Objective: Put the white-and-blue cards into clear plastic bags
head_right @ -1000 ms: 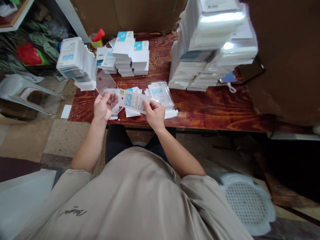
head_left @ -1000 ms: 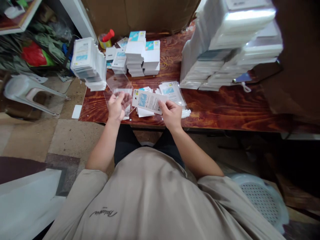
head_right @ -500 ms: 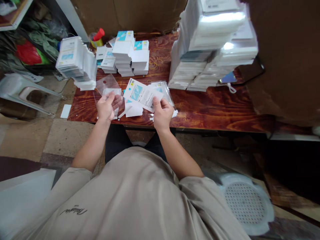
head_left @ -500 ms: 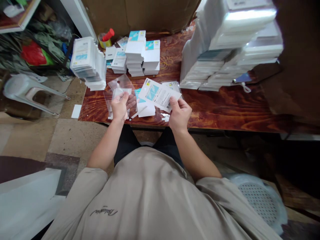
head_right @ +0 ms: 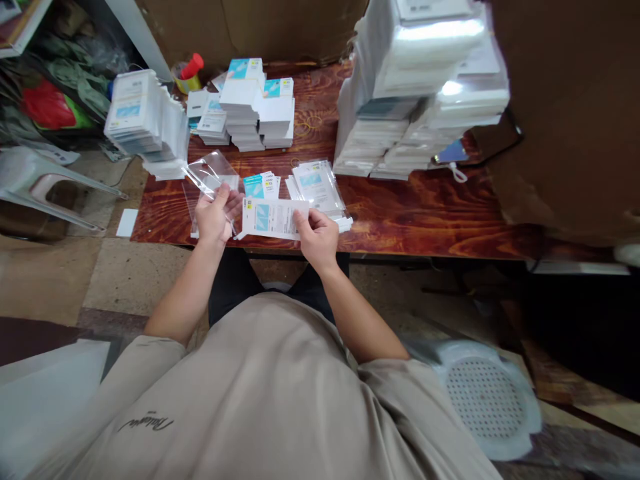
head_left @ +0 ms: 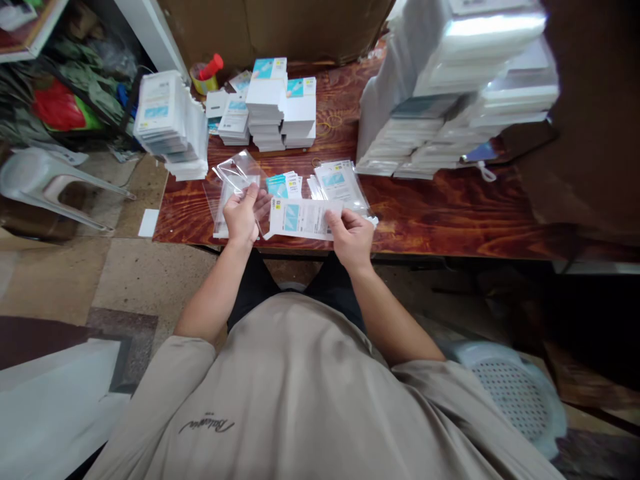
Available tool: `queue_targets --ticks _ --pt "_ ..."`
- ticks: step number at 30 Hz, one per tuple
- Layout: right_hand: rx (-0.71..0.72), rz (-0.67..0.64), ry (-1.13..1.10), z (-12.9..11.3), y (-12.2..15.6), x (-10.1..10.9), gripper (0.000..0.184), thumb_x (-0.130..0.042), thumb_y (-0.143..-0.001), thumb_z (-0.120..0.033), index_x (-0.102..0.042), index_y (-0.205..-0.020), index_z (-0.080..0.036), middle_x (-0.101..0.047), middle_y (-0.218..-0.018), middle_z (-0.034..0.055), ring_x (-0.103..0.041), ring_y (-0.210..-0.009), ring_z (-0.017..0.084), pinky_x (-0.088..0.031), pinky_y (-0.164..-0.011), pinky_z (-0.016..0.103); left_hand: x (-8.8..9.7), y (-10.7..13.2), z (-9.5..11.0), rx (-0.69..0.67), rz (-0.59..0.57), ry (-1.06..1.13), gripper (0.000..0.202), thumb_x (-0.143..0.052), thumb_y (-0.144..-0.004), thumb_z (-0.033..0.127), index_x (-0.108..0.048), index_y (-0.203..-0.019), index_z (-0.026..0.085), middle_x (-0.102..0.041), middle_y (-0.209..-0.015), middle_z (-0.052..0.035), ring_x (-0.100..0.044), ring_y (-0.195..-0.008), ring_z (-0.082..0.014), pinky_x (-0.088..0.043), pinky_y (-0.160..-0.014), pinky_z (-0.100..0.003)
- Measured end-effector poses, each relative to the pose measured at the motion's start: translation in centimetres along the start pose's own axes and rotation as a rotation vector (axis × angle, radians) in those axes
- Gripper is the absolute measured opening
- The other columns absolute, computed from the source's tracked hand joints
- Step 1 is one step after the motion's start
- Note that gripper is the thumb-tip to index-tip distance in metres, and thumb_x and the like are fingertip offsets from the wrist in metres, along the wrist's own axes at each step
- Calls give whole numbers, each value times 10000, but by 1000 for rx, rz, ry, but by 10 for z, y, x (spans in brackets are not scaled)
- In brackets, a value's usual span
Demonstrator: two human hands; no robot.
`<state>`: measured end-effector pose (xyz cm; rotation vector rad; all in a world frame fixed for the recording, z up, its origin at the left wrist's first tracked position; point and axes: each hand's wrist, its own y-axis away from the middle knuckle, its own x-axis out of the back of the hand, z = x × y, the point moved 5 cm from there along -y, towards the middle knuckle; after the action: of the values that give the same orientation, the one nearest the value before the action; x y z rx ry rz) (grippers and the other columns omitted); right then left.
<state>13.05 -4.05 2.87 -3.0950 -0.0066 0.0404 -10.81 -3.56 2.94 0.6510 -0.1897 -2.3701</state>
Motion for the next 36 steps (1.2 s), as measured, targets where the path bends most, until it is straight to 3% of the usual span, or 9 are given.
queue_targets --ticks 4,9,14,17,21,23,28,30,36 --pt "153 154 84 3 5 -14 502 -643 -931 -662 -622 -716 -208 -523 -598 -26 -490 -537 122 -408 -496 255 -5 7 -1 -63 -12 40 273 -861 -851 318 -619 -912 207 -756 -825 -26 -789 -911 -200 -646 -851 -329" --pt "261 183 228 -5 7 -11 526 -604 -966 -643 -593 -671 -208 -420 -591 -36 -423 -575 118 -389 -565 266 4 7 13 -69 -22 -31 323 -868 -840 391 -617 -958 226 -765 -874 -39 -784 -1022 -244 -649 -890 -375" --pt "209 189 137 -9 7 -17 512 -628 -936 -680 -641 -707 -222 -519 -570 -25 -508 -536 140 -437 -521 272 4 13 17 -132 0 -108 380 -881 -816 464 -620 -949 221 -762 -895 -45 -785 -993 -238 -647 -836 -344" --pt "87 68 -37 -2 8 -29 493 -641 -925 -693 -688 -781 -224 -633 -629 -9 -586 -510 154 -492 -497 283 1 16 14 -182 12 -124 338 -874 -822 438 -642 -918 211 -765 -918 -44 -782 -969 -222 -639 -838 -331" --pt "78 -353 -96 3 3 -35 538 -670 -890 -721 -722 -760 -201 -663 -655 6 -602 -529 153 -522 -517 293 1 17 18 -161 -30 -67 330 -905 -786 395 -658 -889 202 -768 -918 -42 -776 -1007 -231 -627 -906 -351" --pt "113 -459 -67 4 -1 -32 530 -734 -838 -714 -724 -743 -192 -670 -671 12 -617 -581 156 -524 -546 288 0 21 20 -110 -85 -36 359 -932 -751 393 -663 -887 199 -778 -933 -47 -772 -1039 -245 -624 -930 -363" --pt "152 -239 -115 2 -9 -37 720 -941 -551 -682 -701 -1049 -220 -726 -1039 51 -678 -884 192 -560 -694 282 -19 53 14 -40 -323 12 446 -982 -676 405 -734 -982 195 -804 -1086 -63 -759 -1116 -277 -623 -969 -375" --pt "132 -187 -108 2 -8 -45 766 -937 -552 -681 -674 -1113 -230 -721 -1098 54 -667 -870 180 -557 -696 280 -24 66 4 -4 -373 -1 480 -1000 -647 392 -749 -1001 186 -806 -1084 -66 -768 -1091 -281 -629 -972 -386" --pt "60 -113 19 3 -3 -45 513 -867 -693 -672 -672 -831 -218 -669 -747 -22 -564 -640 137 -492 -616 276 -21 75 -19 126 -440 -87 490 -914 -772 494 -733 -1103 183 -804 -1091 -98 -776 -1082 -292 -649 -943 -411"
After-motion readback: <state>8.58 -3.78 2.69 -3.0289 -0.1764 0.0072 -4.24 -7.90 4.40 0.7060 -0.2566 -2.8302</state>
